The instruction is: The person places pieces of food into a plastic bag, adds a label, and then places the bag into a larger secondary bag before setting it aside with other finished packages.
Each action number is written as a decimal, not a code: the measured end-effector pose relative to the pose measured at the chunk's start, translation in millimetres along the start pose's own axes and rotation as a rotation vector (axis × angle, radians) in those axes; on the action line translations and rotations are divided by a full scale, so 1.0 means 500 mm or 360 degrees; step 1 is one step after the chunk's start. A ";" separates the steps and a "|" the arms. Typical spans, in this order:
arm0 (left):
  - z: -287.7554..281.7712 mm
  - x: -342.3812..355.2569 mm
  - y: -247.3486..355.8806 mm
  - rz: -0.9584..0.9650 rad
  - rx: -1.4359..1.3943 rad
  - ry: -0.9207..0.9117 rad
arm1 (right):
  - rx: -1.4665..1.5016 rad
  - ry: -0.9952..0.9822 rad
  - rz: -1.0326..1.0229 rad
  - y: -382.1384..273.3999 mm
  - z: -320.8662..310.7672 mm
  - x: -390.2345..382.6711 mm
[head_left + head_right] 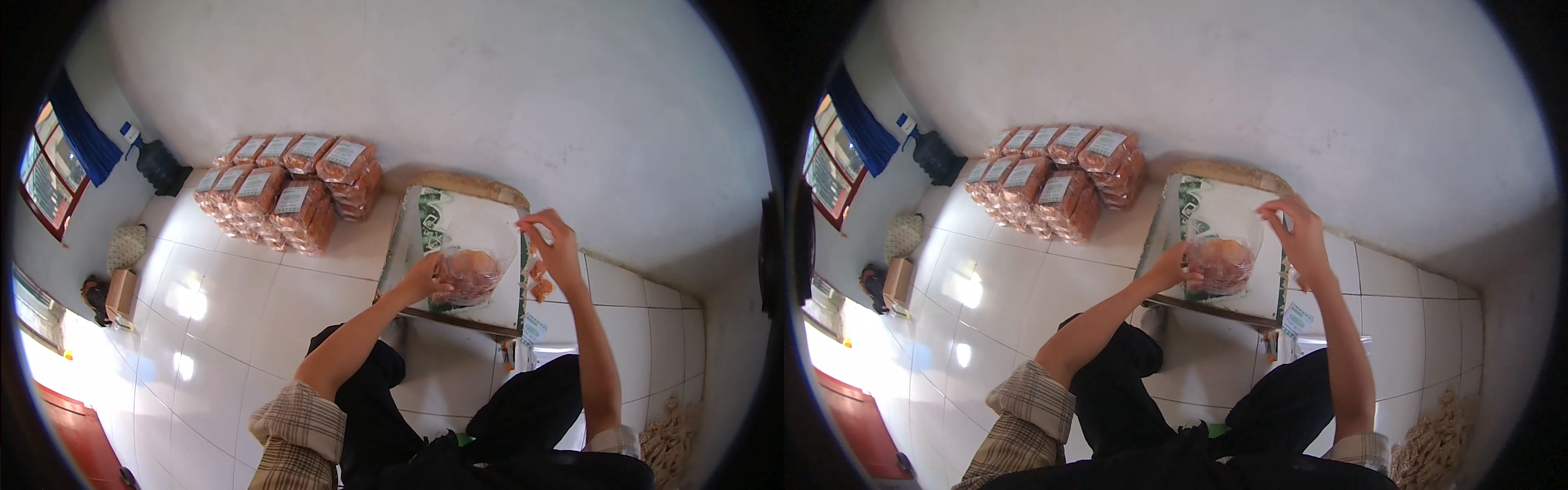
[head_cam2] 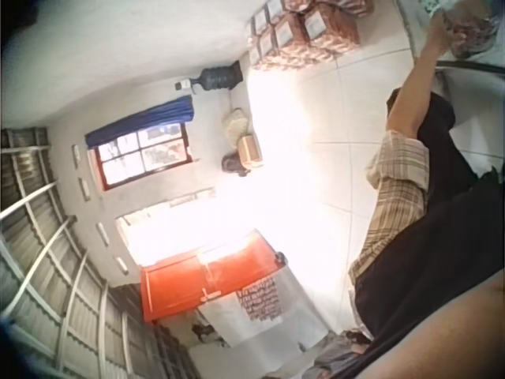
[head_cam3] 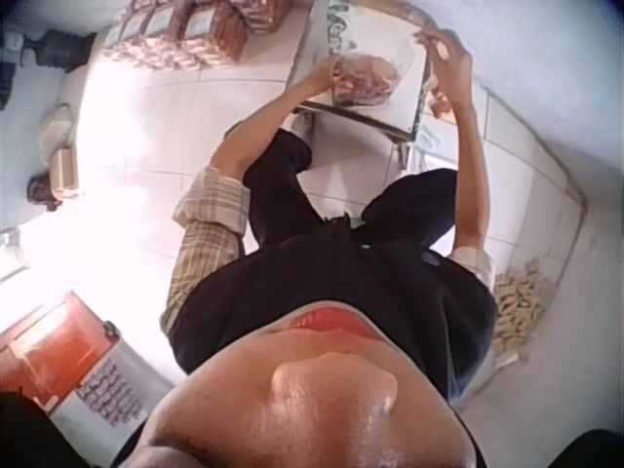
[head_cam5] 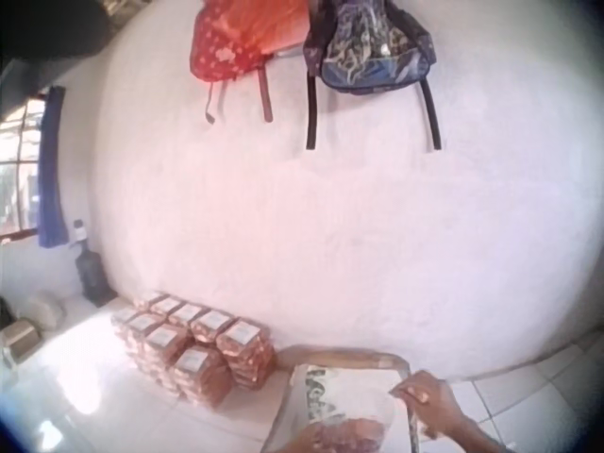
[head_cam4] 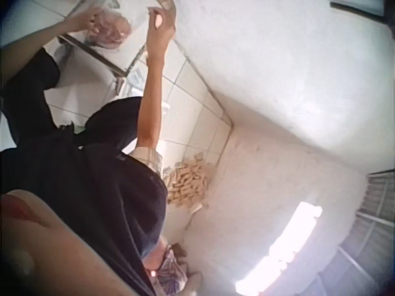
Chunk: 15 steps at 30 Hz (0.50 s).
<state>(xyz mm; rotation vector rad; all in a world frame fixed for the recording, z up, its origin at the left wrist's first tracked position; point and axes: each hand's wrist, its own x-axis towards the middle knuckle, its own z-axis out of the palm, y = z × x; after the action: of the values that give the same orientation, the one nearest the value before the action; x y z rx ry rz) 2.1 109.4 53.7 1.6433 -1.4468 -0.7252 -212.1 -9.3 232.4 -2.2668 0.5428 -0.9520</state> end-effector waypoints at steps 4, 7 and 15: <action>0.025 -0.024 -0.022 0.0163 -0.0234 0.0171 | -0.0123 0.0481 0.0487 0.112 0.096 -0.170; 0.040 -0.037 -0.027 0.0177 -0.0346 0.0256 | -0.0212 0.0391 0.0320 0.117 0.184 -0.247; 0.011 -0.029 0.008 0.0482 0.0012 0.0061 | -0.0320 0.0343 0.0123 0.117 0.211 -0.216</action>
<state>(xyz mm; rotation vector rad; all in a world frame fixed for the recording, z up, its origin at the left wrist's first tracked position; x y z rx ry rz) -7.0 122.6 52.9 1.3935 -1.6257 -0.5141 -212.6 50.0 81.7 -2.3119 0.8473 -1.1554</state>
